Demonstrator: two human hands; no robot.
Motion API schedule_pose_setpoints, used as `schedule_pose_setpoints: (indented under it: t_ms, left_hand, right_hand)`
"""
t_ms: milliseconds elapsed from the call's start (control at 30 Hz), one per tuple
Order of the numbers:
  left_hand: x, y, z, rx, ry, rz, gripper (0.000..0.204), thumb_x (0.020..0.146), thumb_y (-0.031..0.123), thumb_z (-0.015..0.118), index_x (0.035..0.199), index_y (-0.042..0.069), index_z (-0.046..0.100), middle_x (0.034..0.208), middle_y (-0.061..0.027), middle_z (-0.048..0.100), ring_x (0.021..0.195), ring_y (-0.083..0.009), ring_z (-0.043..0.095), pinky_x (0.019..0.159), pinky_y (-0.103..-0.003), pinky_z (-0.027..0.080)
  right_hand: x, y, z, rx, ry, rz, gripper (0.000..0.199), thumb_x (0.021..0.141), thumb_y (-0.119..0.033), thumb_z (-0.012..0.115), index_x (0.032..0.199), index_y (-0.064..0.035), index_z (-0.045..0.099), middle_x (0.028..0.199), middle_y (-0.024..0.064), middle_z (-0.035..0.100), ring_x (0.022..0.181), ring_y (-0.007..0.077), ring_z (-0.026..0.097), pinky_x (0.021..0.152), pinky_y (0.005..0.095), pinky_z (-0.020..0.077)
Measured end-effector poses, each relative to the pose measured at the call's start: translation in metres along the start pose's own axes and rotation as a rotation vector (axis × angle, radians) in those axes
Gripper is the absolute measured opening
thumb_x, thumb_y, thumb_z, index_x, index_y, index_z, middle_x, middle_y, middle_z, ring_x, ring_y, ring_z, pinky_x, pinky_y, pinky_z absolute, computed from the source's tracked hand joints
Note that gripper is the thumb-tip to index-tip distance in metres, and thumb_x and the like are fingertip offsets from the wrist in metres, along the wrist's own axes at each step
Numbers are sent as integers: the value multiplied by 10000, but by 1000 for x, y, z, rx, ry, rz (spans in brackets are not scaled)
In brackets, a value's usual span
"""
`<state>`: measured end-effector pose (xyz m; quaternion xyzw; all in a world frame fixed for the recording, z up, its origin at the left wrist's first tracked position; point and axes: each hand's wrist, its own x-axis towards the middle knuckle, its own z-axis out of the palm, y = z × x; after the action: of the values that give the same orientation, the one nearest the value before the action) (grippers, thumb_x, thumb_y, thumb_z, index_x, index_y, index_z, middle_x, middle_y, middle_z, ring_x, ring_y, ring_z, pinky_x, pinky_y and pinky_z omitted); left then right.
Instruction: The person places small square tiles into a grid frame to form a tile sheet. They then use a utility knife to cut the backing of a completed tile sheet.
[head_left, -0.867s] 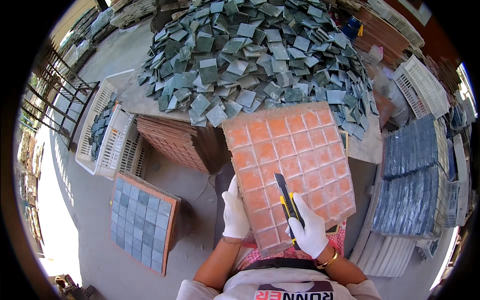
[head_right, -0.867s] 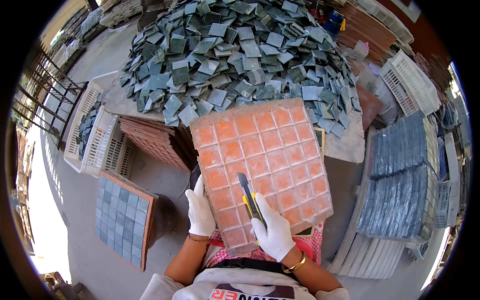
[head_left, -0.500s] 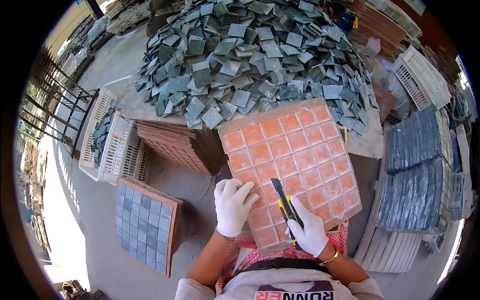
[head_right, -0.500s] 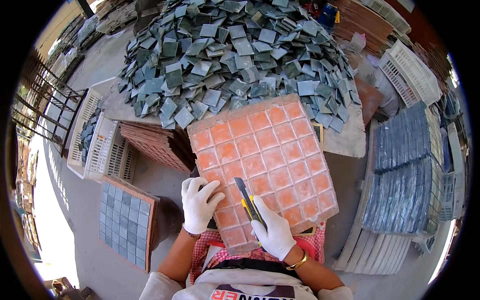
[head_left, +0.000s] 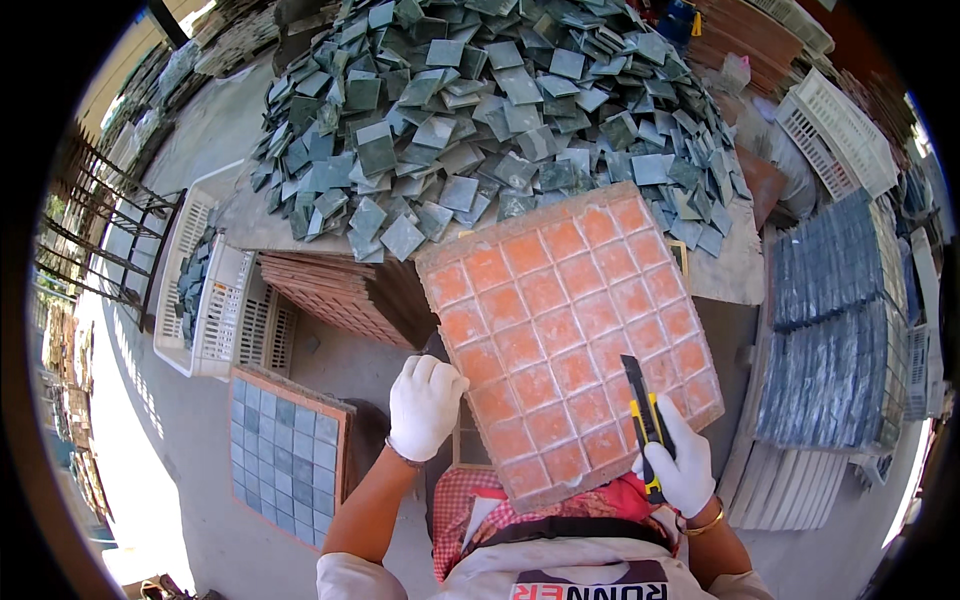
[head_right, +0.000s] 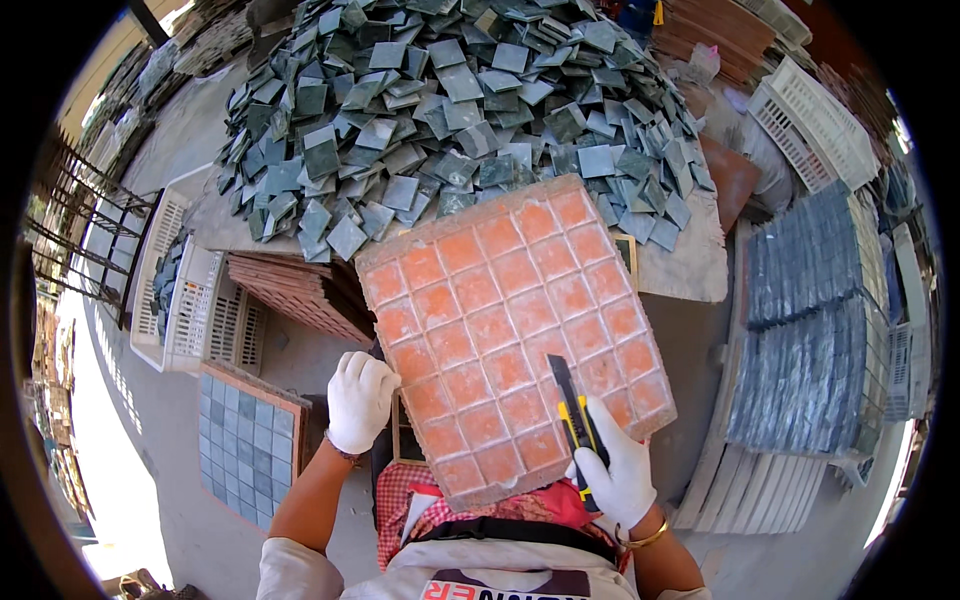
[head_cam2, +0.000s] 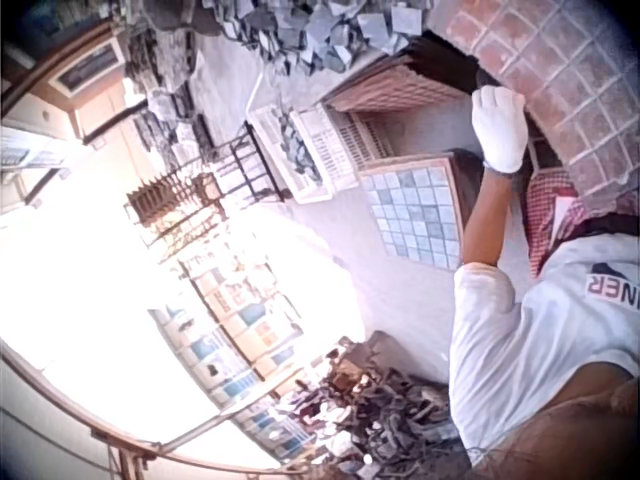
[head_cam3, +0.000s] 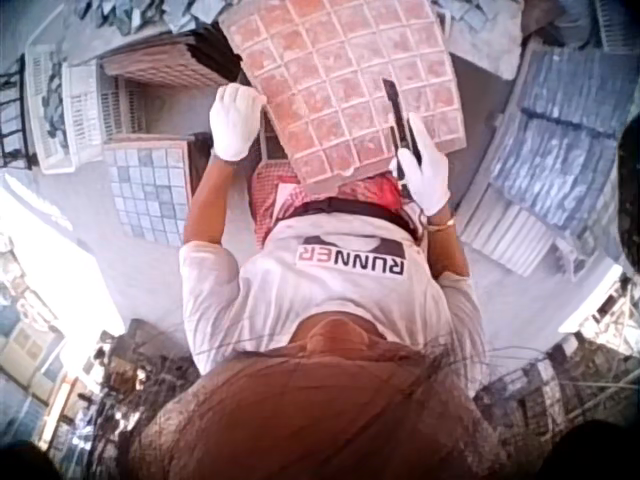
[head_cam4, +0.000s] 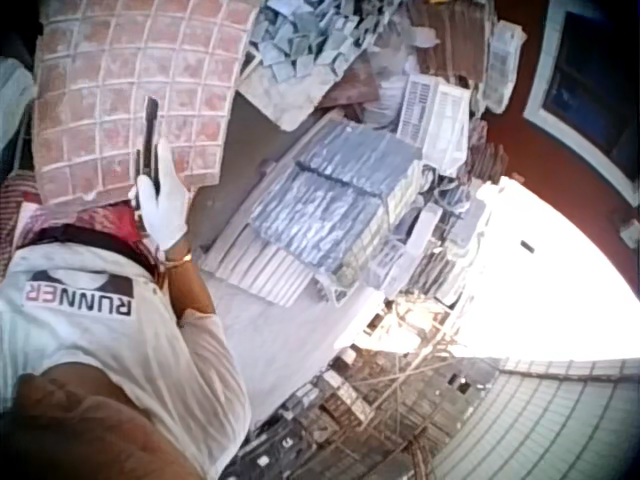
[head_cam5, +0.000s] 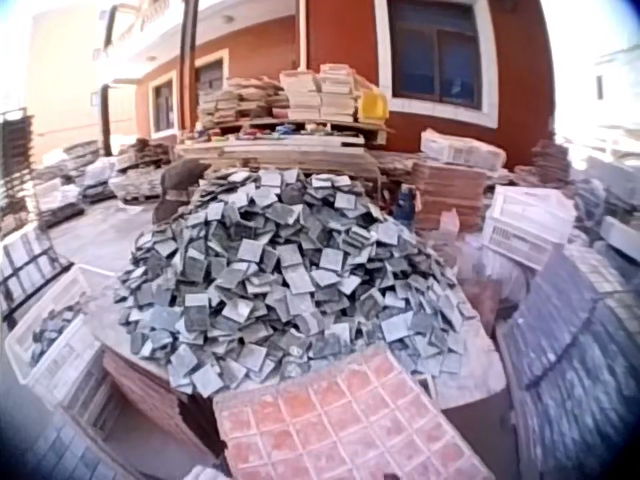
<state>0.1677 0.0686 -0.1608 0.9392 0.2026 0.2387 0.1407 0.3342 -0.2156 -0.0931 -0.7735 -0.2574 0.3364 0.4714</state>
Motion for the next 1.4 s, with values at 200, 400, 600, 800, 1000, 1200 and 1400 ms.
schedule_pose_setpoints:
  t_ms: [200,400,600,800,1000,1200,1400]
  left_hand:
    - [-29,-48,-40,351,99,-255,317,754,297,704,838,13,590,994,-151,598,963,-375,537,827,-436,446]
    - [-17,68,-39,-1233,0,-540,663,793,493,711,1213,4,555,1266,-131,517,1035,-182,549,861,-332,458]
    - [-23,95,-31,-1380,-168,-672,315,840,225,699,1022,-24,631,850,-77,655,692,-129,601,635,-252,488]
    - [-40,46,-44,-1030,-23,-929,104,852,38,570,873,-31,646,678,-51,632,537,-60,530,501,-192,417]
    - [-70,-4,-20,-169,-91,-557,726,829,182,666,1418,-26,295,1416,-268,361,1294,-398,389,1047,-396,355]
    - [-49,41,25,-899,67,-592,628,937,163,460,1452,-84,198,1512,-216,275,1414,-288,245,1136,-340,173]
    - [-39,56,18,-907,103,-583,590,930,140,379,1442,-102,214,1488,-233,314,1404,-306,257,1146,-350,118]
  right_hand:
    - [-9,48,-134,-599,790,-80,608,829,75,447,1424,-24,371,1097,121,625,675,96,594,592,249,497]
    - [5,-35,-47,-353,-88,-180,562,774,-99,653,1302,-5,487,933,214,626,743,282,653,691,328,504]
    - [17,-49,20,-339,-676,-276,592,864,-198,604,1410,-123,386,961,175,627,820,354,626,694,414,507]
    - [34,-35,6,-205,-489,-48,601,863,-165,590,1420,-116,371,1026,183,641,862,342,643,725,417,519]
    - [81,-20,48,-387,-133,-327,564,861,-134,563,1396,-117,386,990,241,628,860,414,614,735,471,496]
    - [95,-17,68,-498,-102,-272,567,875,-142,535,1411,-124,350,845,229,609,772,419,599,675,507,473]
    - [86,-22,87,-575,-160,-186,609,890,-159,516,1445,-110,270,810,229,589,728,419,590,650,520,465]
